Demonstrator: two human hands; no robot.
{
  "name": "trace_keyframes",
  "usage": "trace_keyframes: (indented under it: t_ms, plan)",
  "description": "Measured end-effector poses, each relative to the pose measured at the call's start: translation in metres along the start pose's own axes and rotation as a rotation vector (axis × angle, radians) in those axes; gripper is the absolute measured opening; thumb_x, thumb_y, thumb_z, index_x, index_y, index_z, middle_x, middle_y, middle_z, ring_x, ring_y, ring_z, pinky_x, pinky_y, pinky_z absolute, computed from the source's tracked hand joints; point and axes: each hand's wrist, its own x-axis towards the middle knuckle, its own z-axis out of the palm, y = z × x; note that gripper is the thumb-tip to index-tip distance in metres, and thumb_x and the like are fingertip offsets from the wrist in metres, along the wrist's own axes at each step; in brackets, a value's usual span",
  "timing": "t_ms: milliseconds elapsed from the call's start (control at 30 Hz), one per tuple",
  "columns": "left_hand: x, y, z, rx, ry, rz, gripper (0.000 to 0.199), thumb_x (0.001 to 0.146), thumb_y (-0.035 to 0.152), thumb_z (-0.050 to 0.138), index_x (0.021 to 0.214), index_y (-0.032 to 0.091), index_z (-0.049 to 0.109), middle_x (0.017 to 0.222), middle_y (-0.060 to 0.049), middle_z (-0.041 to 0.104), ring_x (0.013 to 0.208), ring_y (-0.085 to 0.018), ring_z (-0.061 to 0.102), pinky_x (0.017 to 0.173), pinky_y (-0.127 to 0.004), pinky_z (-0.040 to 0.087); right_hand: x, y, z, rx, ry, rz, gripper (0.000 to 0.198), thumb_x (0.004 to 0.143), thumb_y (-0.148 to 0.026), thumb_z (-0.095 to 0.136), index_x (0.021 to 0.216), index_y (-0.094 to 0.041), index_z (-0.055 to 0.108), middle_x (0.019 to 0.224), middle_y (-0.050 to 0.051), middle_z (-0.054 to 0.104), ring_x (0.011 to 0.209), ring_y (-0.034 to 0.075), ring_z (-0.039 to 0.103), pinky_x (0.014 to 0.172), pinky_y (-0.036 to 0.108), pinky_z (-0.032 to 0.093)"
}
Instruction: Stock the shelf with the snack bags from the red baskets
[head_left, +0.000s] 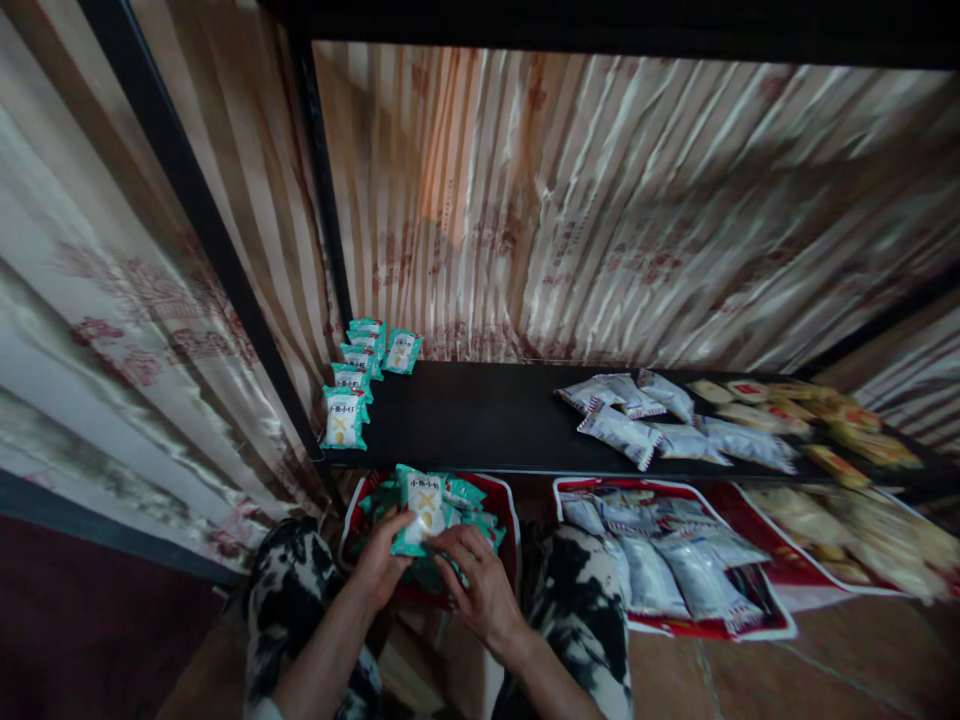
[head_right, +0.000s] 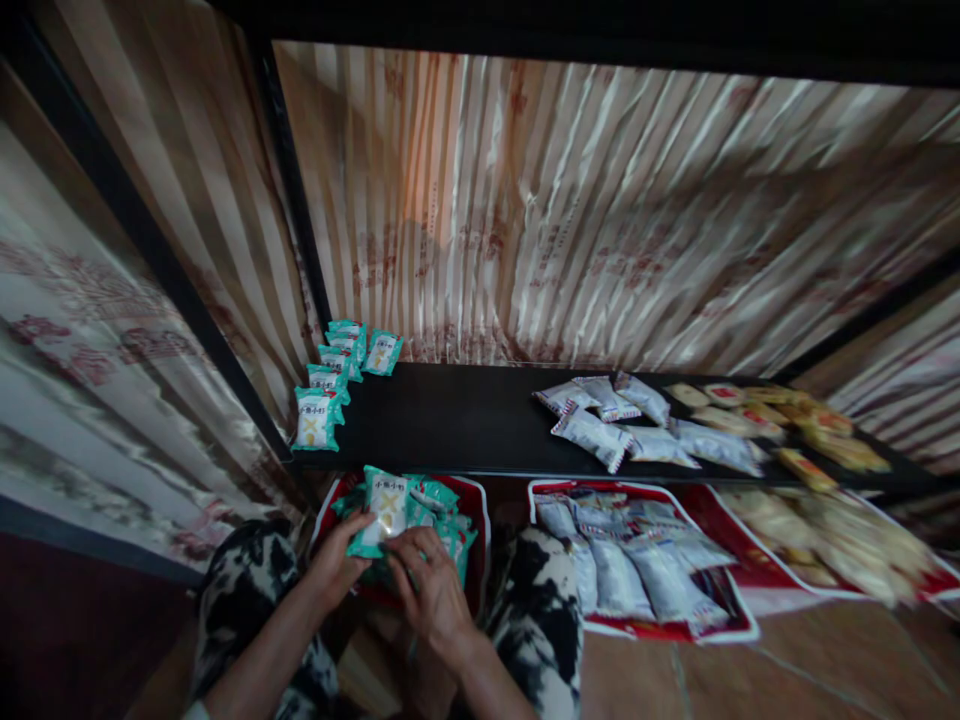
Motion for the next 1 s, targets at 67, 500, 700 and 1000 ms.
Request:
trace_keyframes:
  t_ms: [67,500,700,1000]
  plan:
    - [-0.001,0.007,0.002,0.003,-0.018,0.006,0.048,0.061,0.024,0.069,0.108,0.018,0.061,0.102,-0.009,0.068,0.092,-0.025,0.065,0.072,-0.03,0.051,0.004,0.005,0.0,0.077,0.111,0.14,0.022,0.089,-0.027,0.048,0.105,-0.022,0.061,0.093,0.007,0.063,0.09,0.02,0.059,0.08,0.034,0.05]
    - [0.034,0.033,0.014,0.183,-0.272,0.111,0.054,0.06,0.018,0.059,0.114,0.015,0.061,0.102,-0.007,0.07,0.099,-0.026,0.062,0.087,-0.036,0.046,0.066,0.045,-0.011,0.74,-0.049,0.772,0.064,0.063,-0.062,0.066,0.107,-0.015,0.064,0.1,0.01,0.07,0.094,0.028,0.064,0.083,0.037,0.05]
    - [0.066,0.061,0.033,0.328,-0.281,0.209,0.053,0.063,0.016,0.054,0.116,0.018,0.06,0.106,-0.004,0.068,0.098,-0.024,0.062,0.084,-0.033,0.047,0.102,0.06,-0.013,0.777,-0.027,0.727,0.055,0.068,-0.054,0.066,0.105,-0.015,0.063,0.104,0.011,0.069,0.096,0.028,0.064,0.084,0.038,0.05]
    - [0.134,0.093,0.06,0.751,0.213,0.659,0.037,0.073,0.019,0.058,0.11,0.021,0.06,0.125,-0.008,0.057,0.123,-0.025,0.045,0.109,-0.038,0.028,0.184,0.107,0.008,0.568,0.188,0.559,0.045,0.07,-0.047,0.065,0.103,-0.017,0.062,0.1,0.01,0.07,0.092,0.029,0.065,0.081,0.039,0.052]
